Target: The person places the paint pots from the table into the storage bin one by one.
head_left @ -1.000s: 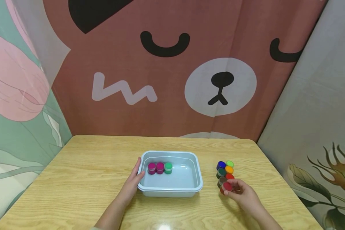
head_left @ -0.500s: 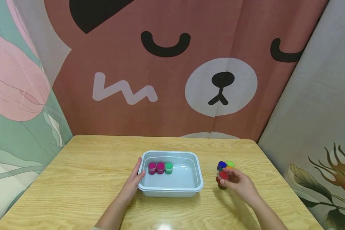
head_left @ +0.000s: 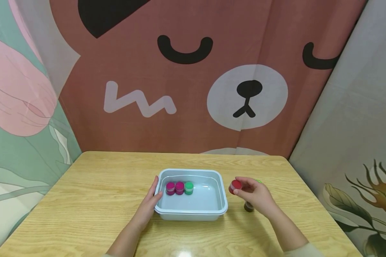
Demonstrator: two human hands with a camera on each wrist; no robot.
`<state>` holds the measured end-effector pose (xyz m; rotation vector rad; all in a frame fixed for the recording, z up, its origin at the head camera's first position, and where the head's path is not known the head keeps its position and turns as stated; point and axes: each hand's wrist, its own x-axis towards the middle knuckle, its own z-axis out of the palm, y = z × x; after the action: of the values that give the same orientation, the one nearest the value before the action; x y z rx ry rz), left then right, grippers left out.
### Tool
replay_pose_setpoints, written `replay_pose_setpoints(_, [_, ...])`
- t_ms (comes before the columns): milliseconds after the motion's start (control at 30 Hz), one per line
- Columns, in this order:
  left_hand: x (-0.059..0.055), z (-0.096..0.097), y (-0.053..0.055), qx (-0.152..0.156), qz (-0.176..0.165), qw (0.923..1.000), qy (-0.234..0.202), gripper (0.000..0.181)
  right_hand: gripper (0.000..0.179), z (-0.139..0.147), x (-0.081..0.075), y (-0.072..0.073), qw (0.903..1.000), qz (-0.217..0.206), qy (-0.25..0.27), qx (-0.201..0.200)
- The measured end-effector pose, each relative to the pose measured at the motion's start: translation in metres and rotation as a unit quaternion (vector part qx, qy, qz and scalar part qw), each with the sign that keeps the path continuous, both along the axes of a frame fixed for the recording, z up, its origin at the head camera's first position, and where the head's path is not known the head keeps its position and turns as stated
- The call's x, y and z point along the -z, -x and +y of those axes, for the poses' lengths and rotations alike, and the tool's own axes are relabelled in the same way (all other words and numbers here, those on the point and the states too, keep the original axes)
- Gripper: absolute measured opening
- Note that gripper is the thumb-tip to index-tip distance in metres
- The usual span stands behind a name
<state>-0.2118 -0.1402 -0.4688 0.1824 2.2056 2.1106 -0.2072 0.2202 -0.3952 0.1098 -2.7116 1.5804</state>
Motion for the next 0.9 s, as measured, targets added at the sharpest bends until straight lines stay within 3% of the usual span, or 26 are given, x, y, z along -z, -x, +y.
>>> replay_pose_setpoints(633, [0.0,0.0,0.001,-0.003,-0.003,1.0,-0.001,0.064,0.052,-0.047,-0.01,0.026,0.999,0.005,0.014,-0.042])
replay_pose_setpoints(900, [0.001,0.0,0.001,0.002,-0.007,1.0,-0.001,0.064,0.048,-0.067,-0.007,0.04,0.9996,-0.011,-0.002,-0.027])
